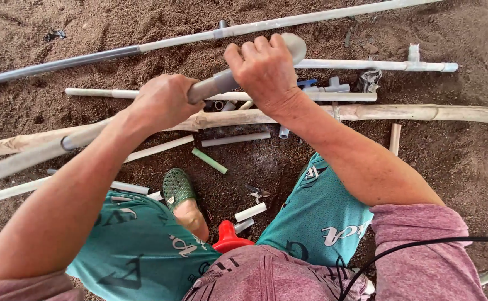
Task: The person sits on the ground and assembles a plumbing system by connecting various PVC pipes and elbow joints. They pick up different pipe segments and fittings from the surrounding area, align them, and push them together to form a continuous structure.
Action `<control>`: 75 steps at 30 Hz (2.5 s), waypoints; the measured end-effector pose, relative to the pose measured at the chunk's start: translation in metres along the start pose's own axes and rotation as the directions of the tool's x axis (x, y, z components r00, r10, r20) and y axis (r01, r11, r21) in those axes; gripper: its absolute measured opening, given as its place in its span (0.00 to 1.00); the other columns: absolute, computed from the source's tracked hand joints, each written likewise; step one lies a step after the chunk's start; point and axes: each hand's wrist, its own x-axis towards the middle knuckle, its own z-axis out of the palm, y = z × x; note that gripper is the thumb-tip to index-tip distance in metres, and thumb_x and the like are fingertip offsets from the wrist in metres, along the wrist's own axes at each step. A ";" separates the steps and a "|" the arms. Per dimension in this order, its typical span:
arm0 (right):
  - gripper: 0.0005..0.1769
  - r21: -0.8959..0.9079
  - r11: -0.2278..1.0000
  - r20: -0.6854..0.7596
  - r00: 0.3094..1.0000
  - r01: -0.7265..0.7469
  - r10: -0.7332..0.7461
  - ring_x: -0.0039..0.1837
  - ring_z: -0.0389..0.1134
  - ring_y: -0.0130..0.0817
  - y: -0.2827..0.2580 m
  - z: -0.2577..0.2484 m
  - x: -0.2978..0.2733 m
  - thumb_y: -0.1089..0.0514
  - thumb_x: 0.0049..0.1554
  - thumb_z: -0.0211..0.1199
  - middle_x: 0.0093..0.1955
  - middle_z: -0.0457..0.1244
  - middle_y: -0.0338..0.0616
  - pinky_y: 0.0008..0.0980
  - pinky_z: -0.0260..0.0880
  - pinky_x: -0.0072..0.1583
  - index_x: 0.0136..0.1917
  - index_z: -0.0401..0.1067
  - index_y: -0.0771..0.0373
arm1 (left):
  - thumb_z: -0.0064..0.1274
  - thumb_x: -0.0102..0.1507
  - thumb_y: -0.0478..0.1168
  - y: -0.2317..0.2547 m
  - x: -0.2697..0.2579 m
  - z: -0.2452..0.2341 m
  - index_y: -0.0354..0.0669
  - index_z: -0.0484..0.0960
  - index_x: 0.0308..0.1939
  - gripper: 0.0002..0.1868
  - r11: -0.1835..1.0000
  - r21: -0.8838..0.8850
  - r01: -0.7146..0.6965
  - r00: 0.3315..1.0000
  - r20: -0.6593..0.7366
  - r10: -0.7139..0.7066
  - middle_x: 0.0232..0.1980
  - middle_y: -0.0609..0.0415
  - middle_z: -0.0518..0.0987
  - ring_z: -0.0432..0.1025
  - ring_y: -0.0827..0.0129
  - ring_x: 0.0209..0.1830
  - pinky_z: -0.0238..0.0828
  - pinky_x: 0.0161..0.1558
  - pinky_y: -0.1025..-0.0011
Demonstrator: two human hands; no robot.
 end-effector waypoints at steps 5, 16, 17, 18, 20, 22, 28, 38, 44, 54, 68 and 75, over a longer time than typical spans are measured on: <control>0.15 0.060 0.998 0.092 0.995 0.021 -0.026 0.30 0.63 0.17 -0.003 0.021 -0.019 0.53 0.56 0.79 0.28 0.68 0.30 0.22 0.61 0.38 0.36 0.72 0.51 | 0.62 0.70 0.45 -0.016 0.038 0.037 0.51 0.87 0.56 0.12 0.995 0.077 -0.055 0.998 -0.037 0.058 0.37 0.54 0.86 0.76 0.68 0.25 0.79 0.31 0.69; 0.23 0.108 0.983 0.771 0.612 0.148 -0.177 0.36 0.72 0.29 0.012 0.012 -0.023 0.37 0.60 0.71 0.37 0.71 0.35 0.31 0.73 0.45 0.57 0.73 0.54 | 0.67 0.64 0.41 -0.011 0.075 0.069 0.49 0.90 0.48 0.09 0.969 0.150 -0.197 0.972 -0.096 0.212 0.30 0.58 0.84 0.74 0.69 0.21 0.73 0.27 0.72; 0.23 0.114 0.982 0.767 0.615 0.152 -0.185 0.36 0.72 0.29 0.013 0.014 -0.025 0.37 0.60 0.71 0.37 0.71 0.35 0.31 0.73 0.45 0.57 0.73 0.54 | 0.67 0.64 0.41 -0.011 0.077 0.068 0.49 0.90 0.48 0.09 0.971 0.148 -0.188 0.974 -0.099 0.204 0.30 0.58 0.84 0.74 0.69 0.21 0.73 0.27 0.72; 0.21 0.109 0.986 0.711 0.683 0.126 -0.166 0.37 0.72 0.30 0.013 0.016 -0.027 0.40 0.58 0.74 0.37 0.72 0.36 0.32 0.71 0.45 0.54 0.73 0.53 | 0.67 0.64 0.41 -0.012 0.078 0.066 0.47 0.90 0.46 0.08 0.976 0.094 -0.197 0.978 -0.055 0.202 0.31 0.57 0.84 0.75 0.68 0.23 0.75 0.29 0.72; 0.20 0.111 0.988 0.646 0.748 0.108 -0.154 0.39 0.71 0.31 0.011 0.018 -0.027 0.42 0.55 0.77 0.38 0.73 0.38 0.34 0.69 0.46 0.52 0.73 0.52 | 0.67 0.63 0.41 -0.014 0.079 0.066 0.46 0.90 0.45 0.08 0.980 0.033 -0.196 0.980 -0.017 0.197 0.33 0.56 0.84 0.76 0.67 0.25 0.77 0.32 0.71; 0.15 -0.019 0.975 0.695 0.704 0.223 -0.147 0.26 0.64 0.20 0.012 0.019 -0.025 0.38 0.65 0.66 0.30 0.67 0.27 0.21 0.64 0.30 0.54 0.71 0.48 | 0.67 0.63 0.39 -0.012 0.082 0.067 0.50 0.89 0.43 0.06 0.985 0.057 -0.162 0.984 -0.060 0.166 0.33 0.58 0.84 0.76 0.68 0.25 0.77 0.32 0.72; 0.10 0.075 0.979 0.791 0.588 0.187 -0.173 0.27 0.67 0.24 0.023 0.014 -0.023 0.47 0.65 0.66 0.32 0.69 0.32 0.24 0.71 0.30 0.57 0.74 0.49 | 0.62 0.63 0.32 -0.011 0.090 0.088 0.46 0.88 0.39 0.04 0.955 0.134 -0.263 0.910 -0.293 0.292 0.31 0.54 0.85 0.76 0.66 0.22 0.79 0.28 0.67; 0.29 0.049 0.978 0.665 0.724 0.203 -0.183 0.48 0.74 0.32 0.002 0.006 -0.021 0.32 0.60 0.68 0.48 0.74 0.39 0.33 0.72 0.51 0.63 0.72 0.52 | 0.61 0.71 0.51 -0.022 0.075 0.055 0.47 0.89 0.46 0.13 0.977 0.008 -0.212 0.961 0.182 0.207 0.31 0.58 0.83 0.72 0.72 0.23 0.71 0.26 0.75; 0.14 0.071 0.992 0.390 0.912 0.108 -0.127 0.25 0.58 0.19 -0.015 0.028 -0.038 0.50 0.64 0.70 0.26 0.63 0.27 0.22 0.63 0.32 0.42 0.67 0.50 | 0.61 0.67 0.47 -0.020 0.058 0.054 0.43 0.89 0.47 0.12 0.983 0.112 -0.146 0.984 0.116 0.133 0.35 0.49 0.86 0.79 0.57 0.30 0.77 0.36 0.60; 0.14 0.333 0.937 0.510 0.856 -0.108 -0.083 0.44 0.71 0.28 -0.029 0.047 -0.037 0.63 0.57 0.66 0.43 0.71 0.32 0.27 0.73 0.49 0.57 0.74 0.53 | 0.64 0.63 0.51 -0.057 0.078 0.097 0.59 0.86 0.50 0.12 0.984 0.175 -0.035 0.990 -0.125 0.058 0.43 0.49 0.88 0.84 0.48 0.48 0.82 0.48 0.48; 0.10 0.355 0.930 0.539 0.834 -0.096 -0.120 0.47 0.78 0.37 -0.035 0.016 -0.032 0.63 0.60 0.61 0.41 0.75 0.37 0.42 0.78 0.47 0.52 0.78 0.50 | 0.63 0.59 0.48 -0.053 0.078 0.098 0.61 0.91 0.53 0.18 0.992 0.124 -0.006 1.000 0.012 0.005 0.44 0.45 0.90 0.85 0.45 0.51 0.82 0.53 0.47; 0.13 0.334 0.936 0.585 0.803 -0.109 -0.115 0.47 0.79 0.38 -0.041 0.047 -0.039 0.62 0.59 0.60 0.40 0.75 0.37 0.43 0.77 0.44 0.51 0.80 0.45 | 0.60 0.62 0.45 -0.071 0.095 0.128 0.65 0.86 0.55 0.17 0.987 0.156 -0.041 0.978 -0.198 0.072 0.41 0.49 0.88 0.85 0.48 0.46 0.82 0.51 0.49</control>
